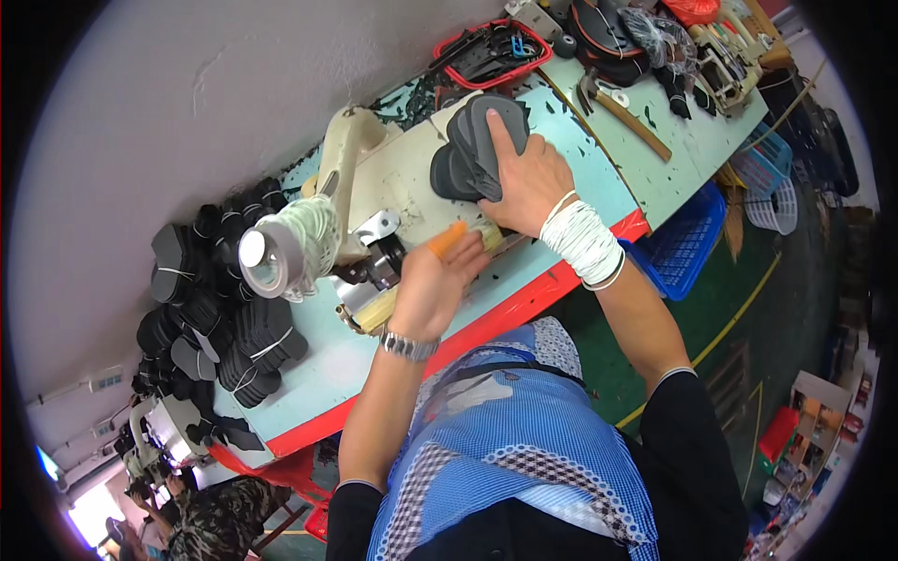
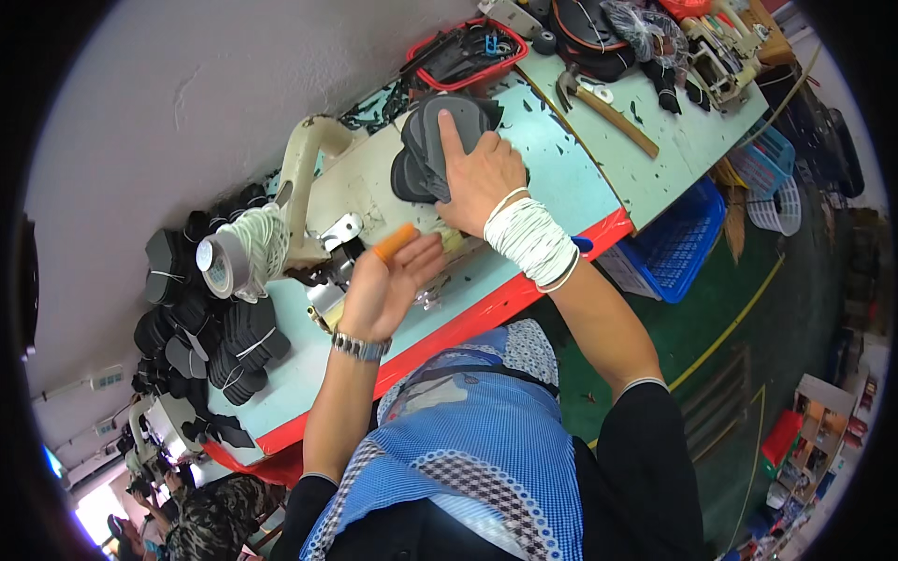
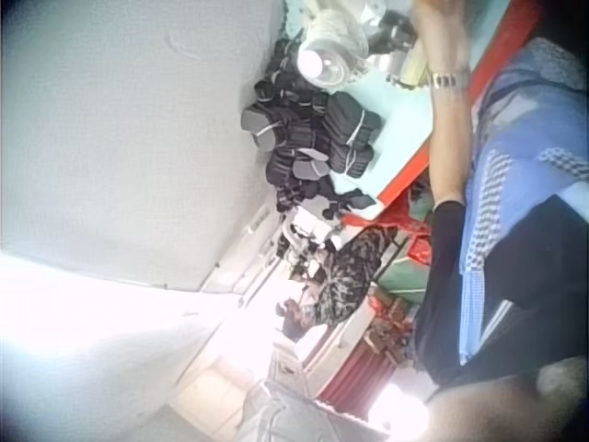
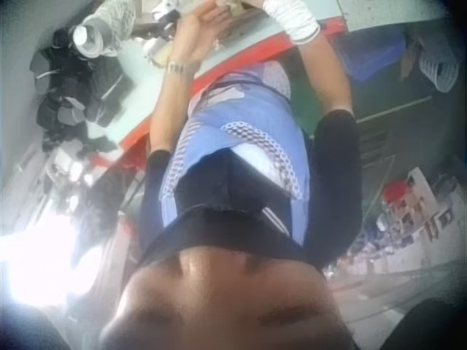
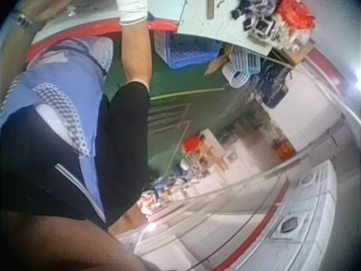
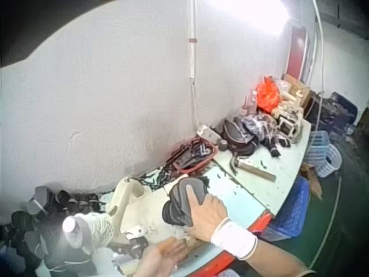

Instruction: The person feeds shoe material pieces through a skiving machine, secures a stack of shoe components with an elastic band, and then separates and sorts the shoe pieces by hand.

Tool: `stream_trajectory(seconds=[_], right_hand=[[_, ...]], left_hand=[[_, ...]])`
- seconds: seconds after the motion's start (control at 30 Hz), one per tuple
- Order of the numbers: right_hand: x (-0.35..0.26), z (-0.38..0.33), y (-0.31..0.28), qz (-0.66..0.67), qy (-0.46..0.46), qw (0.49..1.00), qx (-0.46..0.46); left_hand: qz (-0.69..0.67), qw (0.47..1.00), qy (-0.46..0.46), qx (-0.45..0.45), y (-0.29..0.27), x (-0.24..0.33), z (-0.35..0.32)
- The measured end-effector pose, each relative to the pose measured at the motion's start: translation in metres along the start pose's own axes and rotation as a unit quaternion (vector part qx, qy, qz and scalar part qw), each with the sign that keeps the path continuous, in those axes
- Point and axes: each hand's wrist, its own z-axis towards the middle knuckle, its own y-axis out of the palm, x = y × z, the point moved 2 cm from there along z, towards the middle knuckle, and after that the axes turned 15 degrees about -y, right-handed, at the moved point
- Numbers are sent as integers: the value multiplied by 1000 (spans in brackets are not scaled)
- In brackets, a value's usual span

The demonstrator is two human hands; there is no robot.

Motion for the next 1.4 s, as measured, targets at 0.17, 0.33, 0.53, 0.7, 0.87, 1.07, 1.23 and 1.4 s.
stream_trajectory(seconds=[0.17,0.33,0.53,0.7,0.87,1.07,1.23,1.4], right_hand=[[42,4,-15,222,21,975,4],[81,3,14,430,-44,901,43],[151,-26,37,870,69,469,131],[135,-72,14,745,3,652,140],[114,-95,-17,466,-58,871,142],[98,-123,-2,670,-145,728,18],[89,-127,5,715,-86,693,-19],[98,-123,5,880,-15,472,-55]], left_hand=[[-195,978,-5,77,40,31,66],[91,978,133,129,95,49,73],[110,946,247,177,62,37,79],[-71,993,90,-5,59,-20,48],[-146,978,144,-43,108,-42,36],[24,958,274,83,123,-57,27],[73,968,234,49,115,-77,14],[202,937,277,67,107,-42,-22]])
